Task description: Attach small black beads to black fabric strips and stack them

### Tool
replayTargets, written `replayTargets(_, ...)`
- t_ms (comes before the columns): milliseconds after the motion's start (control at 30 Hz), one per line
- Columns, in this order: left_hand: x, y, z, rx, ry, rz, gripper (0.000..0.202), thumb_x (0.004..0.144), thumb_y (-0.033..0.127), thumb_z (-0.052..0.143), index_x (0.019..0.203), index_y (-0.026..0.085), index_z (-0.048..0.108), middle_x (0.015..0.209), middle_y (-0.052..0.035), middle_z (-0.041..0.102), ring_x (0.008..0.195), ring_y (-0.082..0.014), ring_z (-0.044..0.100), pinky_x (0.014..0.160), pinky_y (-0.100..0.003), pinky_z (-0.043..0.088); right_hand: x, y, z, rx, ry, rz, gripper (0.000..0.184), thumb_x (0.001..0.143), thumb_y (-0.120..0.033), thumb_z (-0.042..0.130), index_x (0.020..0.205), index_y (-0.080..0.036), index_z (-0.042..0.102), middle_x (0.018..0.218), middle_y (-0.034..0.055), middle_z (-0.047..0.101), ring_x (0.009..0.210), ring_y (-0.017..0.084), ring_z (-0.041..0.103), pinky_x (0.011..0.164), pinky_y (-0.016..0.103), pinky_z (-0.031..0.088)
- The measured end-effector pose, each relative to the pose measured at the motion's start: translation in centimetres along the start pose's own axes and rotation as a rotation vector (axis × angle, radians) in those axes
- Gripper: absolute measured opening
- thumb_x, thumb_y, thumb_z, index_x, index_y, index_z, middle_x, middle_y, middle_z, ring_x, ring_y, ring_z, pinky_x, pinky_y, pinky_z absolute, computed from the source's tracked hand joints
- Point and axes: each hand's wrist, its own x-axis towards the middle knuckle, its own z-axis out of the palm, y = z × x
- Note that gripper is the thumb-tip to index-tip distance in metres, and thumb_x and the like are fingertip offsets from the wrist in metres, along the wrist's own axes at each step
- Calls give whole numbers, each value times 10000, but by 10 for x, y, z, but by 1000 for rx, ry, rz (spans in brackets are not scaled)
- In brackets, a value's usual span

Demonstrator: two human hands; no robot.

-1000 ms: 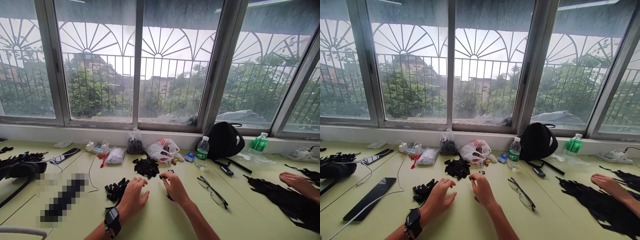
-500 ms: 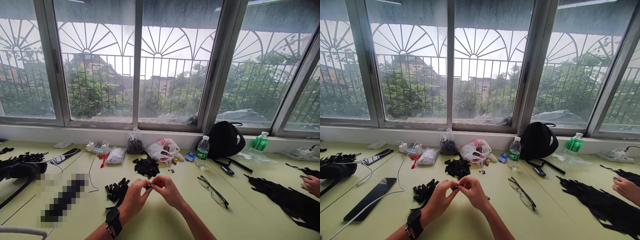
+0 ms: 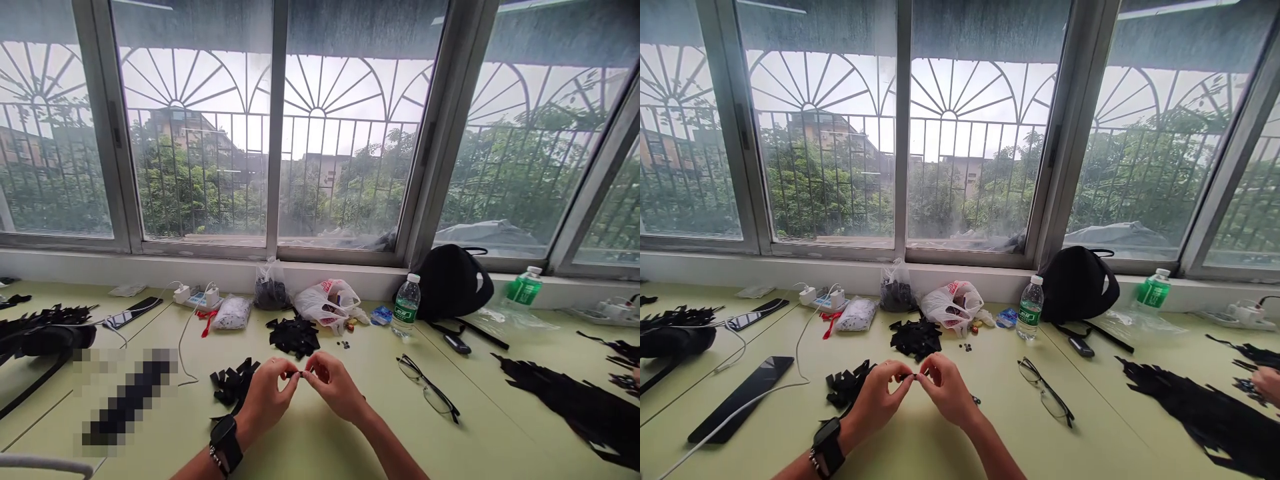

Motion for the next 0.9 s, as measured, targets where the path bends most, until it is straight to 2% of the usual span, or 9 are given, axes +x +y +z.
replayTargets(133, 0, 2, -1, 19, 18, -20, 148, 937, 288, 607, 845, 227, 705, 818, -14, 705, 784, -193, 616, 714, -301, 445, -4, -3, 4, -94, -10, -47, 103, 898, -271, 617, 837, -205, 566, 691, -49, 465, 637, 130, 429, 576, 238, 326)
replayTargets(300, 0, 5, -1, -9, 5, 5, 159, 919, 252, 610, 786, 211, 685, 793, -15, 697, 770, -183, 615, 716, -292, 444, -10, -6, 12, -305, -59, -149, 103, 920, -211, 546, 818, -202, 554, 744, -29, 576, 638, 122, 468, 621, 252, 318)
replayTargets(433, 0, 6, 0, -20, -12, 17, 159, 910, 234, 608, 773, 207, 684, 783, -16, 695, 768, -181, 612, 719, -291, 447, -12, -7, 13, -409, -67, -175, 122, 924, -172, 513, 808, -202, 534, 764, -23, 610, 648, 124, 497, 623, 255, 300)
replayTargets(700, -2, 5, 0, 6, -19, 52, 126, 877, 192, 616, 790, 207, 706, 779, -19, 685, 767, -188, 612, 727, -304, 464, -12, -12, 11, -584, -82, -260, 133, 952, -155, 488, 906, -216, 597, 828, -7, 656, 718, 156, 584, 660, 281, 308)
replayTargets(900, -3, 5, -1, 17, -17, 50, 113, 877, 199, 628, 839, 229, 730, 825, -24, 709, 788, -192, 624, 726, -298, 462, -13, -15, 12, -672, -88, -262, 141, 954, -167, 490, 929, -211, 622, 829, 4, 670, 708, 166, 600, 654, 301, 303)
